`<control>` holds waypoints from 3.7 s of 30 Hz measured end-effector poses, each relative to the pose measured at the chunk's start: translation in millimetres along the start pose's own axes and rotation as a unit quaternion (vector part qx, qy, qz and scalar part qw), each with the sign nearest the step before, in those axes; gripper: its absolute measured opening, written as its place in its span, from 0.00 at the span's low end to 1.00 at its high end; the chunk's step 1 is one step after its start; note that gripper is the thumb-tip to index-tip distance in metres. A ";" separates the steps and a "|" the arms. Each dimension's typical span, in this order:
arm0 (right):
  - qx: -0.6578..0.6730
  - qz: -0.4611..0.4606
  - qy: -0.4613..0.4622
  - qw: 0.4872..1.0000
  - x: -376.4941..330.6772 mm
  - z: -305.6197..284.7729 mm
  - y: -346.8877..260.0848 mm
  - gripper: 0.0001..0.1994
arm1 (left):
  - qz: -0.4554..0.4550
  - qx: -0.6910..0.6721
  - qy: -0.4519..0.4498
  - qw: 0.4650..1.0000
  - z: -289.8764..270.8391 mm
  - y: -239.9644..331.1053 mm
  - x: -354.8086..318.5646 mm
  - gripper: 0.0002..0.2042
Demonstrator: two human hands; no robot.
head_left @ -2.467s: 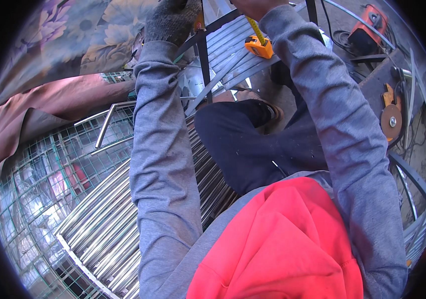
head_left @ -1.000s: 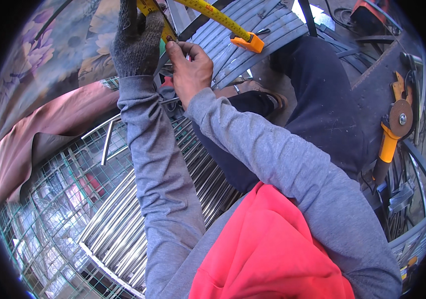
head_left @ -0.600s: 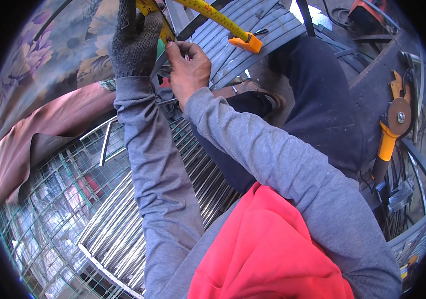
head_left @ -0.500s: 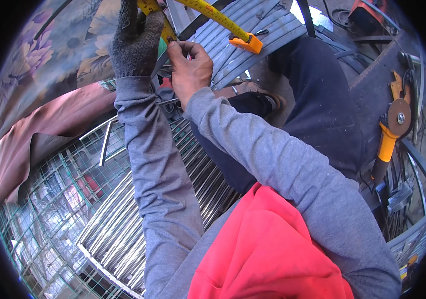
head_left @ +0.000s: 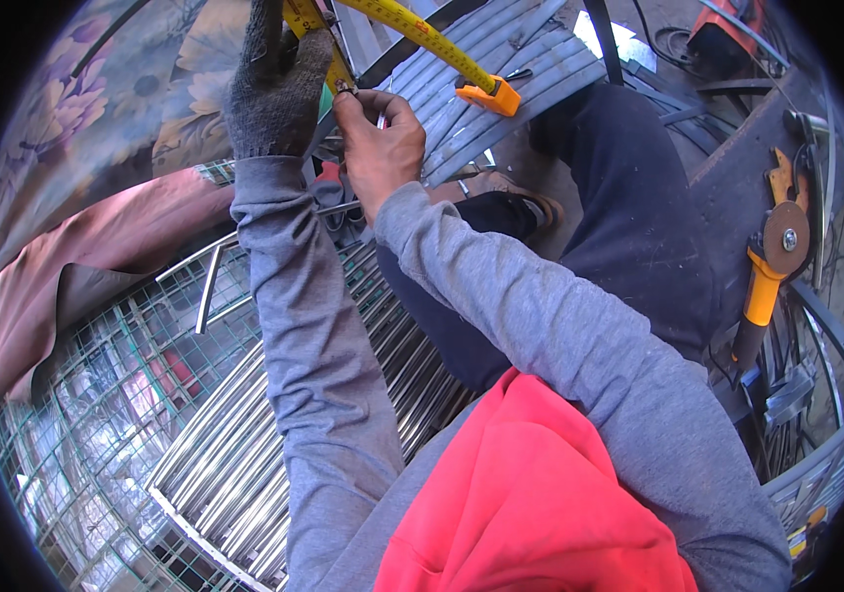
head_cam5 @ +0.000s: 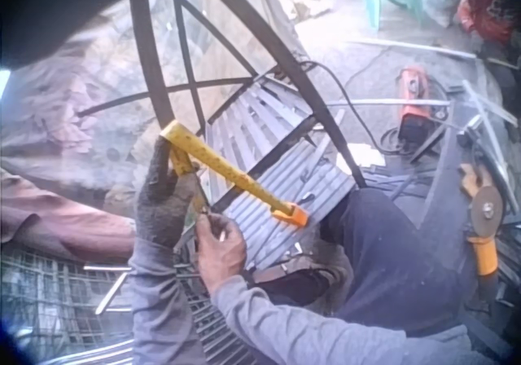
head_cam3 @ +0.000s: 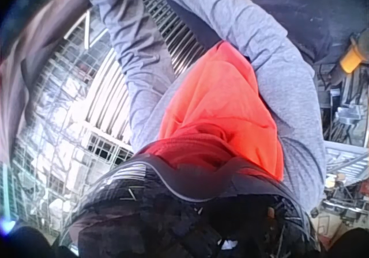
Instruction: The worker cuts metal bars with an angle grinder, measures lengths with a tape measure, and marks lines using a marker on a metal ladder structure.
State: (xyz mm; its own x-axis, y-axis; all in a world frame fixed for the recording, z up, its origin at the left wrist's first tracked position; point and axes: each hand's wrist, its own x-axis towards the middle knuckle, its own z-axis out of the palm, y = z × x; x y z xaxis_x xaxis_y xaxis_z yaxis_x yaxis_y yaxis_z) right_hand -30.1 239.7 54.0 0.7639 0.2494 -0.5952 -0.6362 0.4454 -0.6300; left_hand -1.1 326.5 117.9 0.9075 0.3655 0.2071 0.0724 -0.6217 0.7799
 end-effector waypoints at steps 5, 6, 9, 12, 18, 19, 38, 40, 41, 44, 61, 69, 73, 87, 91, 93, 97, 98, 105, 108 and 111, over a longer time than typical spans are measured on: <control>-0.031 -0.064 0.006 0.997 5.4 0.5 2.8 0.15 | -0.021 0.012 -0.003 1.000 -0.8 2.4 -0.6 0.35; -0.047 -0.093 0.015 0.994 6.6 0.8 3.4 0.14 | -0.030 0.002 -0.011 0.999 -0.8 3.0 -0.5 0.39; -0.017 -0.047 0.008 0.999 6.0 1.9 2.5 0.13 | -0.030 0.021 -0.009 0.999 -3.3 2.7 -0.9 0.39; -0.025 -0.033 0.015 0.999 3.3 1.6 0.5 0.13 | 0.027 -0.094 0.017 0.995 6.5 -0.3 1.2 0.35; -0.044 -0.089 0.025 0.995 6.7 1.4 0.0 0.12 | -0.033 0.026 0.000 0.999 -0.3 4.3 -0.5 0.39; -0.044 -0.089 0.025 0.995 6.8 1.0 0.0 0.12 | -0.033 0.026 0.000 0.999 1.6 4.1 0.7 0.39; 0.004 -0.018 -0.329 0.944 -28.2 -92.3 -49.3 0.42 | 0.016 -0.069 0.028 0.997 12.6 2.3 3.8 0.33; -0.065 -0.091 -0.361 0.926 -22.1 -101.7 -55.9 0.44 | 0.015 -0.059 0.028 0.998 12.2 3.3 3.1 0.33; -0.134 -0.162 -0.385 0.899 -22.2 -100.8 -62.2 0.46 | 0.013 -0.054 0.025 0.998 12.3 5.1 2.6 0.33; -0.149 -0.221 -0.339 0.902 -24.9 -89.8 -76.7 0.26 | -0.031 -0.028 0.027 0.999 9.1 12.3 -1.1 0.32; -0.128 -0.425 -0.157 0.882 13.7 -16.4 -70.6 0.14 | -0.033 0.062 0.060 0.996 14.1 5.2 5.0 0.36; -0.092 -0.460 -0.134 0.873 22.9 -10.6 -72.4 0.14 | 0.005 0.033 0.070 0.997 16.4 10.5 3.4 0.33; -0.113 -0.406 -0.151 0.894 18.6 -14.2 -77.5 0.13 | 0.031 0.057 0.075 0.995 14.6 8.4 2.0 0.33; -0.092 -0.392 -0.185 0.896 23.1 -14.7 -78.5 0.12 | 0.036 0.097 0.079 0.991 12.8 18.9 0.9 0.31; -0.083 -0.392 -0.192 0.896 23.6 -14.7 -78.2 0.11 | 0.079 0.149 0.094 0.981 11.2 16.6 3.2 0.31; -0.087 -0.401 -0.189 0.892 23.8 -14.5 -78.1 0.11 | 0.091 0.144 0.096 0.981 11.3 16.1 3.1 0.31; -0.085 -0.410 -0.185 0.889 29.7 -14.5 -76.1 0.11 | 0.060 0.108 0.088 0.988 13.2 17.9 1.3 0.31; -0.086 -0.423 -0.181 0.883 30.7 -14.2 -75.7 0.11 | 0.060 0.091 0.087 0.990 13.7 17.1 1.2 0.31; -0.079 -0.446 -0.175 0.874 34.3 -13.4 -74.3 0.11 | 0.056 0.084 0.085 0.991 12.3 17.7 2.2 0.31; -0.075 -0.436 -0.185 0.878 30.6 -13.4 -76.9 0.10 | 0.058 0.091 0.089 0.990 12.4 18.6 1.0 0.31; -0.087 -0.427 -0.176 0.883 28.3 -14.9 -78.8 0.10 | 0.004 0.072 0.070 0.995 12.1 23.0 -0.5 0.31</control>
State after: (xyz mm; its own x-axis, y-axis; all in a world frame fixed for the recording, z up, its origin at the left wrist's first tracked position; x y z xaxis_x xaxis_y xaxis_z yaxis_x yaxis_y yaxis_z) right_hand 40.1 198.8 79.4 0.9399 0.1517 0.3060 0.2040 0.4693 -0.8592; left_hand 5.1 303.6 128.5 0.8429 0.4468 0.2997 0.1339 -0.7137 0.6875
